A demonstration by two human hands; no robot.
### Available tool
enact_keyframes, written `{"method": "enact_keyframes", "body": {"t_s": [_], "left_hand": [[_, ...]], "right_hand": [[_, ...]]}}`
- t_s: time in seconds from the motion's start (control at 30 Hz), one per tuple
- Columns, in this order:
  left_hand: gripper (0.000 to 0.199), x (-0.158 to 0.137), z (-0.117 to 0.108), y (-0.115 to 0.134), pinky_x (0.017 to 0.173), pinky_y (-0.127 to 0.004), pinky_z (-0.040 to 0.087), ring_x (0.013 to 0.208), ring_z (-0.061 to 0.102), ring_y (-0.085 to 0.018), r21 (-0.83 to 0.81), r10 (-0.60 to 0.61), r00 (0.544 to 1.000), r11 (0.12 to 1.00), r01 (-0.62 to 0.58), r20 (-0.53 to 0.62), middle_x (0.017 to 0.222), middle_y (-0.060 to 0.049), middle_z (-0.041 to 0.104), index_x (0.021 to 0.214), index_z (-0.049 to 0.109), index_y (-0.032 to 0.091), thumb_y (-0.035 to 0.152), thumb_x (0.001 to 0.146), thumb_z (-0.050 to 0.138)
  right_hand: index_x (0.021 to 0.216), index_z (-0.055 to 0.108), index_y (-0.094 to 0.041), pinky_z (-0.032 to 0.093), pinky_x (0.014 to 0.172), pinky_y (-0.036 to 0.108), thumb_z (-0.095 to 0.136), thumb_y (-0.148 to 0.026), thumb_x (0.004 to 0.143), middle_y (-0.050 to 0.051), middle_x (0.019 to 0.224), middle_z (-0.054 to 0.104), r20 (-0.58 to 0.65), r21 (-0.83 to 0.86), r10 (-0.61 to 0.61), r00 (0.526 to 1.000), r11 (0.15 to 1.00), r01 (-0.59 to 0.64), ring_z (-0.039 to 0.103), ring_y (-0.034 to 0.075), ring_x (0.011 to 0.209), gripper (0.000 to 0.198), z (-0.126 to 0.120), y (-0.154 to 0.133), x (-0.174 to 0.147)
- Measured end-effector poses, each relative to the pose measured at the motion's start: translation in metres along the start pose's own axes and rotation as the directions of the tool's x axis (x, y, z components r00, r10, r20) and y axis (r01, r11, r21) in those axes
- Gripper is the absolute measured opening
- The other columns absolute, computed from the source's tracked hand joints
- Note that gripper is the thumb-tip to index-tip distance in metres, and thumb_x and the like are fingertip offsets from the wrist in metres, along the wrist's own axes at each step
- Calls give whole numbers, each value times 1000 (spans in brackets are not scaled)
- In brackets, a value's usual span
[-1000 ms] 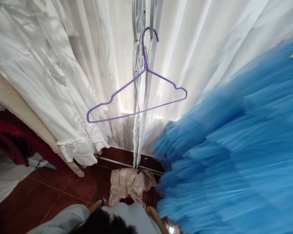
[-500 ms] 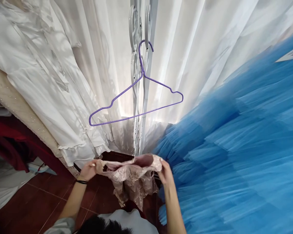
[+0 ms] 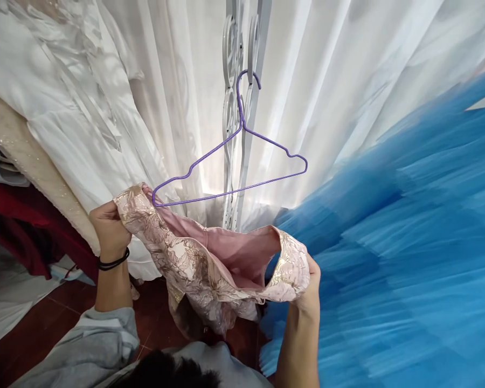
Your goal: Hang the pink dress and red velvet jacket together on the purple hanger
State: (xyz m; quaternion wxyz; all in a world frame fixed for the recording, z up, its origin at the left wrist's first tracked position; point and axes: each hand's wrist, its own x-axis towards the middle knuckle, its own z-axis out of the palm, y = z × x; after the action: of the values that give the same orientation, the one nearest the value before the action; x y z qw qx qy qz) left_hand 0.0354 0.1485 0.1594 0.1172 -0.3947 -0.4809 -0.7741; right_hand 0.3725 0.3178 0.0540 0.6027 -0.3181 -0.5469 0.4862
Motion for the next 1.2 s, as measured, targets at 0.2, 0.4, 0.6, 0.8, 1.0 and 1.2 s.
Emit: {"method": "enact_keyframes", "body": {"t_s": [0.2, 0.4, 0.6, 0.8, 1.0, 1.2], "left_hand": [[16, 10, 40, 18, 64, -24, 55, 72, 65, -18, -12, 36, 989, 999, -35, 145, 66, 0, 65, 71, 77, 14, 25, 62, 85], [18, 23, 48, -6, 49, -17, 45, 54, 52, -9, 60, -119, 969, 992, 108, 215, 56, 1, 59, 62, 72, 10, 22, 58, 85], [10, 51, 39, -24, 39, -12, 31, 44, 39, -3, 151, -92, 989, 986, 75, 114, 46, 5, 49, 59, 70, 9, 17, 59, 75], [8, 53, 45, -28, 35, -13, 28, 40, 40, -3, 204, -108, 988, 975, 84, 114, 44, 6, 50, 61, 71, 11, 20, 61, 69], [16, 47, 49, -30, 37, -14, 30, 41, 41, -3, 164, -125, 979, 982, 98, 163, 47, 5, 53, 63, 72, 12, 26, 62, 78], [24, 45, 48, -32, 37, -15, 32, 41, 43, -4, 159, -117, 969, 984, 84, 217, 50, 3, 57, 67, 73, 12, 36, 71, 78]], "right_hand": [[78, 72, -20, 45, 44, 25, 83, -26, 54, 1, 67, 68, -186, 98, -131, 974, 984, 151, 55, 13, 49, 27, 4, -30, 7], [76, 76, -18, 54, 61, 26, 76, -14, 52, -1, 74, 74, -201, -82, -192, 961, 981, 179, 64, 15, 64, 24, 1, -27, 41], [88, 77, -16, 60, 74, 30, 83, -26, 56, 5, 91, 77, -22, 175, -19, 1000, 984, 22, 71, 20, 81, 35, -4, -19, 123], [93, 76, -21, 59, 91, 27, 90, -40, 56, 5, 107, 75, 184, 312, 3, 983, 948, -61, 70, 19, 102, 44, 10, -21, 175], [95, 73, -24, 57, 99, 29, 81, -44, 67, 2, 113, 74, 169, 411, -36, 985, 911, -38, 68, 18, 109, 34, 7, -31, 203], [101, 67, -27, 56, 101, 38, 65, -52, 80, 1, 123, 69, 155, 359, -112, 982, 932, 49, 61, 19, 124, 33, -8, -49, 221]]}}
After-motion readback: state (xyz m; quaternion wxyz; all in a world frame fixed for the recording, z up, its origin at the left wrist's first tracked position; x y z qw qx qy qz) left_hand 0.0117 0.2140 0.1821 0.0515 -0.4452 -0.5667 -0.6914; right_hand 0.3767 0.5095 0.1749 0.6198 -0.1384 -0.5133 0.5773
